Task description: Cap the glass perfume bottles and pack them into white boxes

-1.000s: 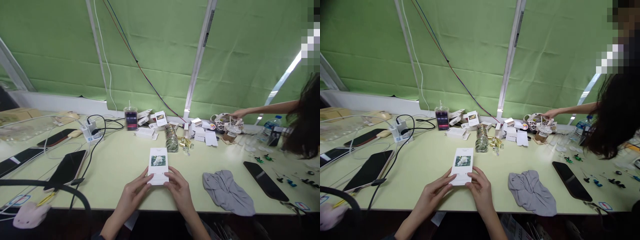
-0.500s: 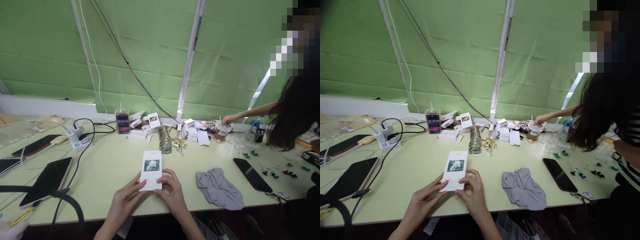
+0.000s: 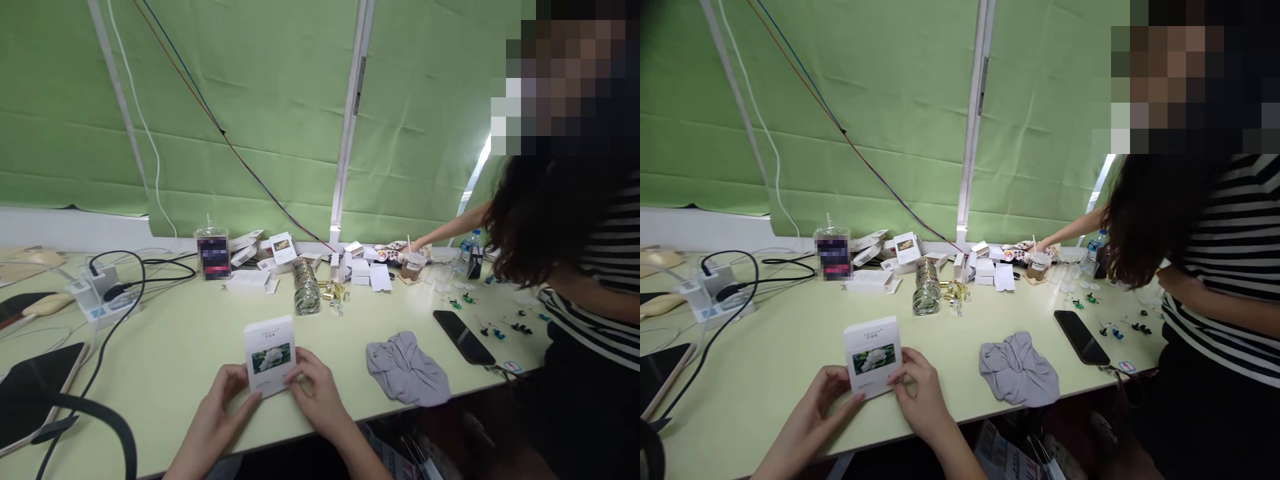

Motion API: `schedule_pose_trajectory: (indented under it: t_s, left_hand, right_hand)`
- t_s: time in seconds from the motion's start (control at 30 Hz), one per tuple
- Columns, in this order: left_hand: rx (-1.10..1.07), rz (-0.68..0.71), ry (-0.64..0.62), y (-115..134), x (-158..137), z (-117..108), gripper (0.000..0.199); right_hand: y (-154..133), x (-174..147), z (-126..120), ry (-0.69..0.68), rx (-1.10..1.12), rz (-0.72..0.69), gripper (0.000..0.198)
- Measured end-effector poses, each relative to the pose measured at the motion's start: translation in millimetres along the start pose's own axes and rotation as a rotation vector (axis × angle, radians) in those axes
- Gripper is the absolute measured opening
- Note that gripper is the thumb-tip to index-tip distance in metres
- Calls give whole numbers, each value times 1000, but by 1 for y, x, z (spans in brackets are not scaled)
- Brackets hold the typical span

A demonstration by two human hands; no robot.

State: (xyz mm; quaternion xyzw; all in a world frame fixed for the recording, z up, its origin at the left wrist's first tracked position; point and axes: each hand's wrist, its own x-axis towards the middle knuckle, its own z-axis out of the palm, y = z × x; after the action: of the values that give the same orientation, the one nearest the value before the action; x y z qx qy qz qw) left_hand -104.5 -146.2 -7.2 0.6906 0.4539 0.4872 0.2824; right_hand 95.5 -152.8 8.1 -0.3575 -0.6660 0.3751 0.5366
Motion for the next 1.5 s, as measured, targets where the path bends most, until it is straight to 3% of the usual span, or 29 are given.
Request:
schedule_pose_trajectory:
  t_s: [0.17,0.27,0.43,0.57,0.7,0.87,1.2,1.5]
  left_hand:
    - [188,22,-5,0,3,-2,20]
    - [266,4,29,0,6,-3,21]
    - [307,-38,30,-7,8,-1,20]
    - [304,-40,47,-12,7,0,21]
    - [291,-39,53,-8,6,-1,20]
    - [266,-18,65,-4,7,0,20]
    - [267,-60,51,-7,7,1,20]
    - [266,-46,55,-13,4,-1,19]
  right_hand:
    - [2,-2,1,-49,-101,15,35]
    - [1,2,-14,-16,-226,53,32]
    - [-3,45,-85,130,-394,28,22]
    - [18,93,-149,227,-627,273,26]
    - [52,118,-182,213,-762,425,25]
    - [79,124,-189,162,-912,527,26]
    - [86,113,-172,214,-1133,563,23]
    - [88,113,-172,216,-1092,564,20]
